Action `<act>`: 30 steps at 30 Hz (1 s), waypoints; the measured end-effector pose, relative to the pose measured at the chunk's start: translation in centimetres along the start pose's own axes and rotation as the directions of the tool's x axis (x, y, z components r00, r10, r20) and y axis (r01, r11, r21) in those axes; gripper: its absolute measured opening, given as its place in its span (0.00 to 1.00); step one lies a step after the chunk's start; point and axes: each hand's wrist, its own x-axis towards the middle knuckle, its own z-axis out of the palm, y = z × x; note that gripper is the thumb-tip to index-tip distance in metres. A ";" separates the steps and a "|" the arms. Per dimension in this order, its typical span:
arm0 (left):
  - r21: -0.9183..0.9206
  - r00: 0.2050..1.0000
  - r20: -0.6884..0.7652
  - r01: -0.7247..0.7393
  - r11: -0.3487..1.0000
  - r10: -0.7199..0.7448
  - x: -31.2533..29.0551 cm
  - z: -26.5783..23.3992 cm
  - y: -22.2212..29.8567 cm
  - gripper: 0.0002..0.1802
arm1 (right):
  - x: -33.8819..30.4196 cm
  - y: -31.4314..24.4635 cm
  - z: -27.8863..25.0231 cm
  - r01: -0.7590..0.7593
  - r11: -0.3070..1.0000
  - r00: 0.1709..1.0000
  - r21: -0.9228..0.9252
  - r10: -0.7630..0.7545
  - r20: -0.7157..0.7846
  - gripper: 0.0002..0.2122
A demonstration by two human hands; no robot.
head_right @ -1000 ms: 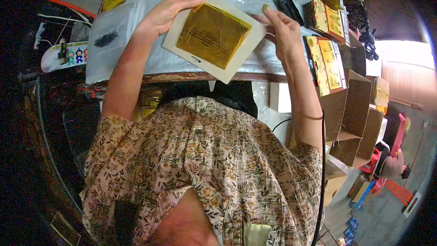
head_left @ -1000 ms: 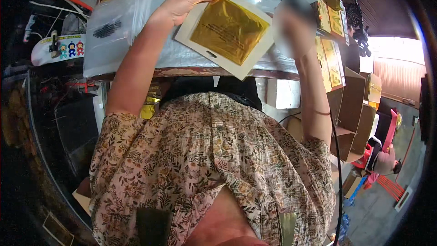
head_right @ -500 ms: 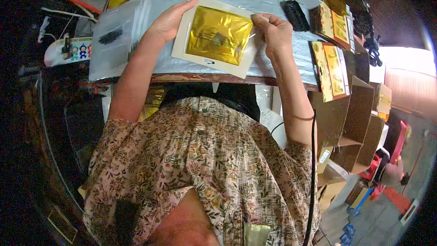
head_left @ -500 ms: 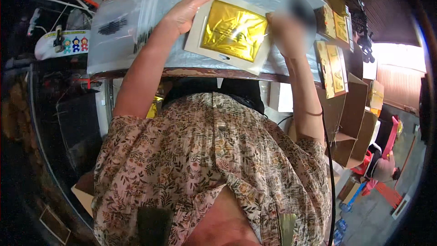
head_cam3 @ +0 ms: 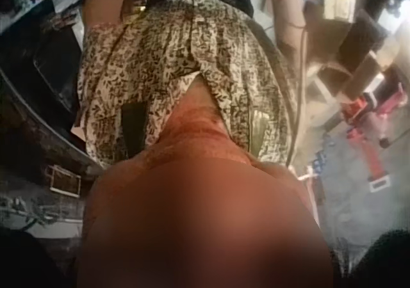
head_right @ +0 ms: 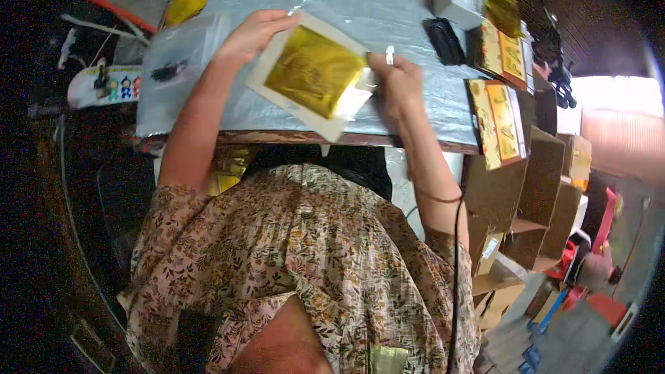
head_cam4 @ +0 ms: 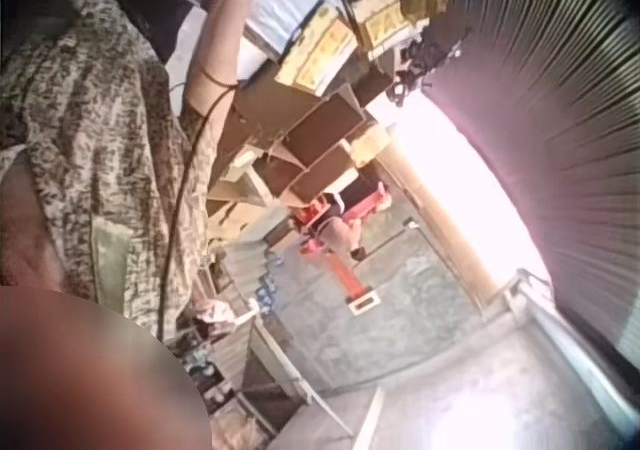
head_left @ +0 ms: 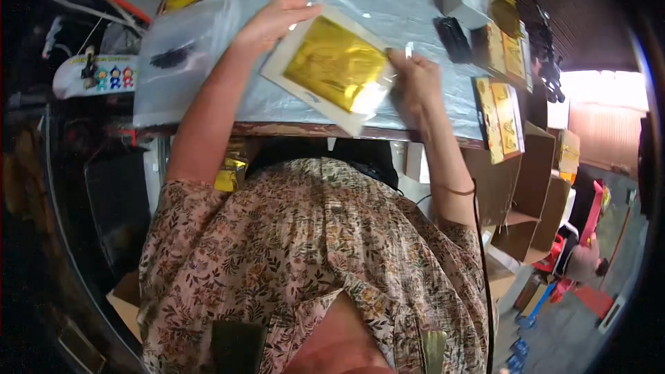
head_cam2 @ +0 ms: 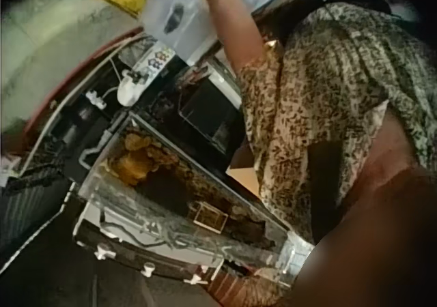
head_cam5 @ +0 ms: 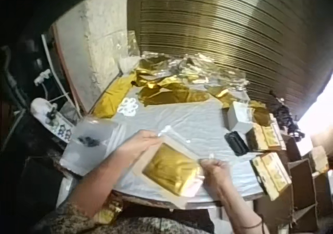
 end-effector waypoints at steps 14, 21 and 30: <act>0.819 0.745 0.100 -0.438 0.371 0.659 3.5 1.9 2.3 0.22 | -3.8 -6.5 -8.9 -0.144 0.057 0.731 -0.988 -0.666 -0.146 0.09; 0.920 0.813 0.191 -0.343 0.188 0.550 -0.7 4.0 -1.5 0.28 | -1.6 -5.1 -12.4 -0.119 -0.389 0.637 -0.913 -0.736 0.231 0.10; 0.950 0.816 0.204 -0.297 0.091 0.541 -0.6 5.1 -3.6 0.31 | -0.8 -4.5 -13.3 0.136 -0.341 0.576 -0.930 -0.736 0.354 0.09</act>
